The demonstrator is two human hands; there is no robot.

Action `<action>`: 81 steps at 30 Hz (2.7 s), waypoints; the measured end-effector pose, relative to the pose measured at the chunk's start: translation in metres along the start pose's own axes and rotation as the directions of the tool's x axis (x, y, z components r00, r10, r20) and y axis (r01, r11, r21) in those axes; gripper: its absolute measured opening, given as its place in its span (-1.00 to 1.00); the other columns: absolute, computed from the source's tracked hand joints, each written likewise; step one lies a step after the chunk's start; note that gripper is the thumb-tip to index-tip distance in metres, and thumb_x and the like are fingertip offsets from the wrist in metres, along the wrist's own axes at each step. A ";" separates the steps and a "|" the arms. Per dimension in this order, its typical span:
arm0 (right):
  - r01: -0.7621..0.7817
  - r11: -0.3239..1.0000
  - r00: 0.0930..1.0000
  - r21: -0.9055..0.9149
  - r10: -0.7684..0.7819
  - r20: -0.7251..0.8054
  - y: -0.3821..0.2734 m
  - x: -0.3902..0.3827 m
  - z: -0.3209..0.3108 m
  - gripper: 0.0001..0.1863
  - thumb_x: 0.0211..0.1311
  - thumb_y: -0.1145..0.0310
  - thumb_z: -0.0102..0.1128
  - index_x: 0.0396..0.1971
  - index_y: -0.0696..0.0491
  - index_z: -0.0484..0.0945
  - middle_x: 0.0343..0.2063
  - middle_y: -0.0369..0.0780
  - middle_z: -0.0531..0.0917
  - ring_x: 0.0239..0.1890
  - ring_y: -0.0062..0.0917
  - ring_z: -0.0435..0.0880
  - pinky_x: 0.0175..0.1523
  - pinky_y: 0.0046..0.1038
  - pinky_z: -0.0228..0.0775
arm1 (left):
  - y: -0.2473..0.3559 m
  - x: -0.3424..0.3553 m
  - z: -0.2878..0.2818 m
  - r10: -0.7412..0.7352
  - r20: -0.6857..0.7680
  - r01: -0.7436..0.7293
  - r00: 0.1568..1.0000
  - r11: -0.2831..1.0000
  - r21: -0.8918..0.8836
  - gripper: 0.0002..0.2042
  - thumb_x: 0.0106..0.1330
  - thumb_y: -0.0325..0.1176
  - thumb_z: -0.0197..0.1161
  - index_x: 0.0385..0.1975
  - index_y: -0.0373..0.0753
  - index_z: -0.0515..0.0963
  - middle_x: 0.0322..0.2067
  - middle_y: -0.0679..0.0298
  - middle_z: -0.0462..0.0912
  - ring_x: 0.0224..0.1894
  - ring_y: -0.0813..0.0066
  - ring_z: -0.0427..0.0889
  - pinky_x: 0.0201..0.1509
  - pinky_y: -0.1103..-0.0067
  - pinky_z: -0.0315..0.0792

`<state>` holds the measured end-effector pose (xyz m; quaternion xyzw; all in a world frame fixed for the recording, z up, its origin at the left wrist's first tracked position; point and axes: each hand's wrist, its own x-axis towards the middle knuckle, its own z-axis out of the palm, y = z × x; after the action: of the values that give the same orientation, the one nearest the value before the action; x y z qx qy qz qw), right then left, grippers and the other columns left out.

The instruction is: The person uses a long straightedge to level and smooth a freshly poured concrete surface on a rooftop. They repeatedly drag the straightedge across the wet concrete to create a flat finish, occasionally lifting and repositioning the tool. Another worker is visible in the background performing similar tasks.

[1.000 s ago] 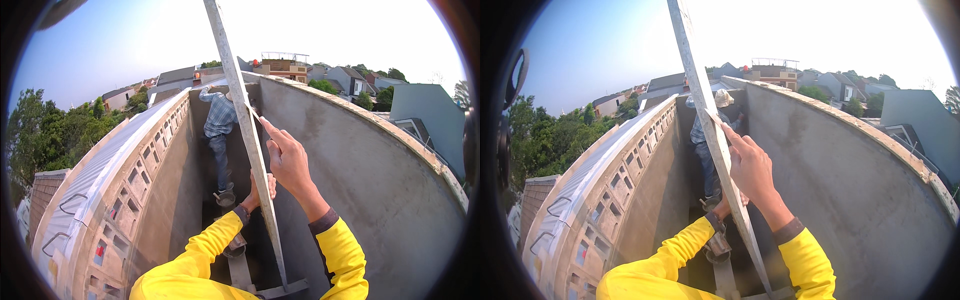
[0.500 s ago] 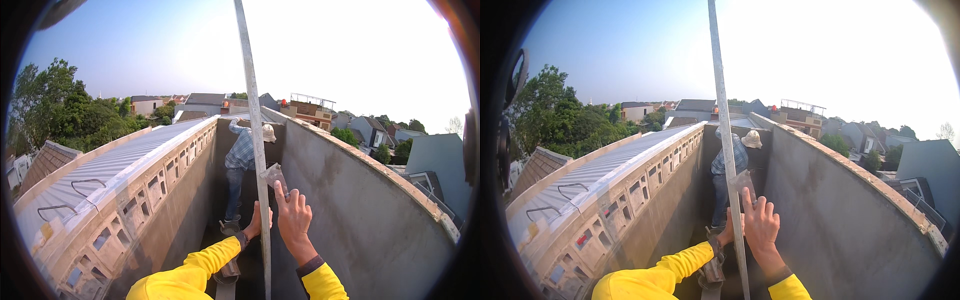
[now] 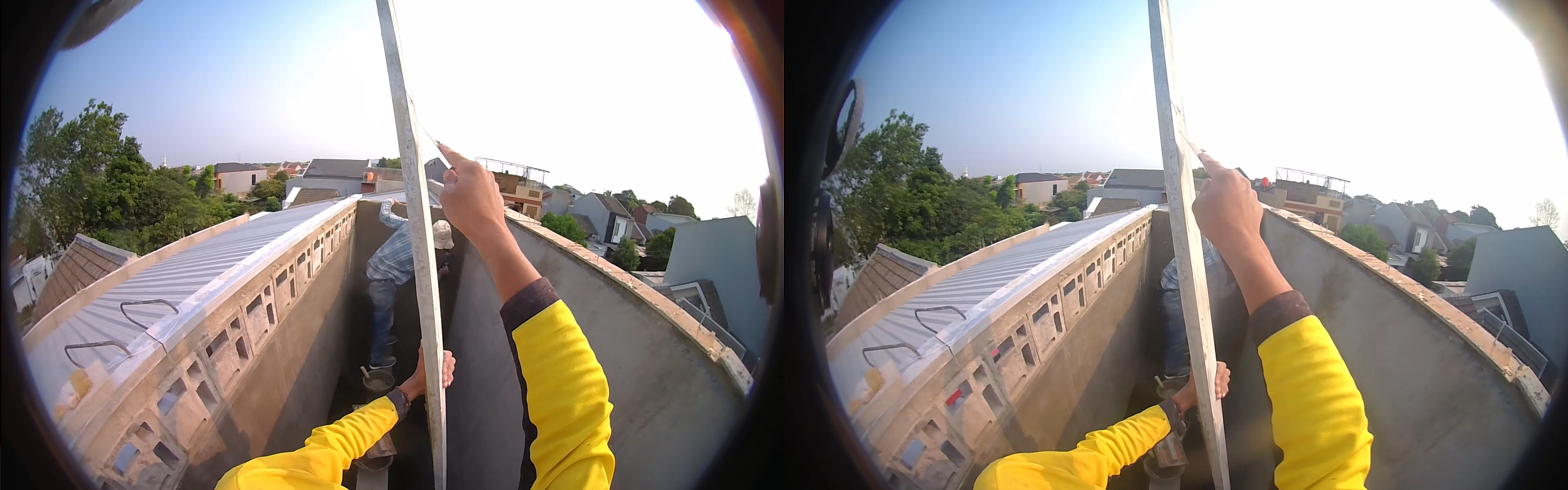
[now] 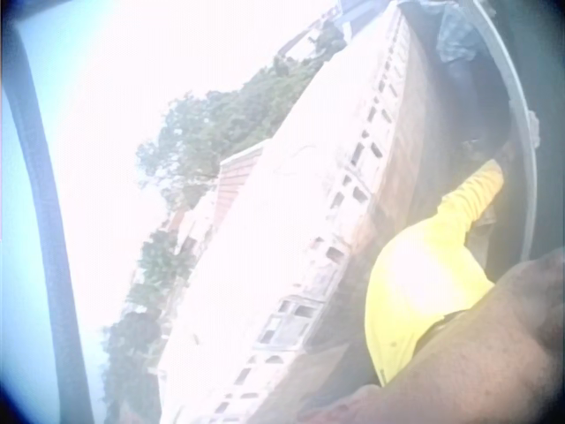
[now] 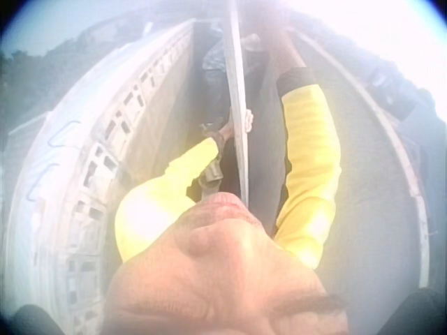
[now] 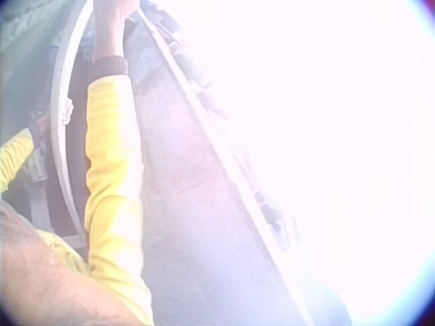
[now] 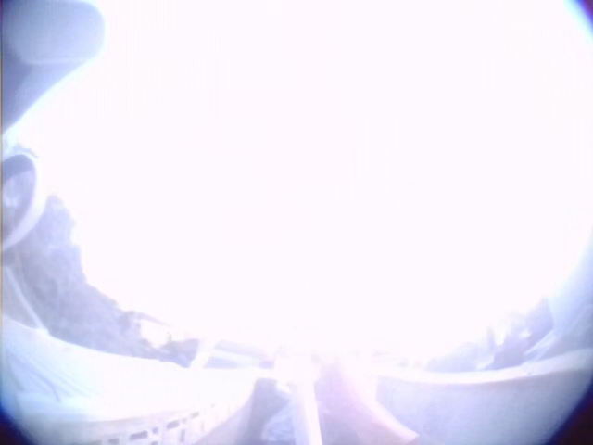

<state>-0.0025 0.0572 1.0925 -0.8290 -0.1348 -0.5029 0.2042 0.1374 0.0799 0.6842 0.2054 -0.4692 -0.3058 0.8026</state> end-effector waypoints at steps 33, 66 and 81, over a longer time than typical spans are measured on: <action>-0.209 0.967 0.796 0.144 0.083 0.600 0.121 -0.268 0.007 -0.49 0.45 0.51 0.02 0.33 -0.20 0.56 -0.10 -0.13 0.72 -0.13 -0.30 0.67 0.06 -0.31 0.54 | 0.008 -0.008 -0.039 -0.019 0.075 0.017 0.997 0.999 0.028 -0.44 0.47 0.26 0.04 -0.47 -0.16 0.53 -0.61 0.22 0.61 -0.55 0.33 0.70 -0.33 0.47 0.63; -0.443 0.897 0.842 -0.007 0.418 0.341 0.192 -0.308 -0.048 -0.55 0.42 0.45 0.06 0.24 -0.16 0.65 -0.32 -0.20 0.74 -0.40 -0.50 0.62 -0.18 -0.42 0.50 | -0.020 0.054 -0.013 -0.067 -0.028 0.068 0.997 0.995 0.067 -0.03 0.07 0.76 -0.24 -0.49 -0.20 0.63 -0.65 0.21 0.61 -0.62 0.40 0.71 -0.36 0.41 0.72; -0.994 0.038 0.067 -0.102 0.954 -0.292 0.080 -0.736 -0.002 -0.29 0.39 0.49 0.03 0.52 -0.25 0.23 -0.09 -0.07 0.58 -0.06 -0.03 0.64 0.10 -0.05 0.49 | -0.140 0.156 0.137 0.346 -0.293 -0.006 0.891 0.656 0.755 -0.31 0.15 0.11 0.60 -0.07 -0.49 0.61 -0.20 0.22 0.72 -0.17 0.49 0.67 -0.01 0.54 0.54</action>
<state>-0.3064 -0.0277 0.4230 -0.6780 0.5512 -0.3003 0.3824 0.0331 -0.1343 0.7613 0.5227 -0.3896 0.0415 0.7571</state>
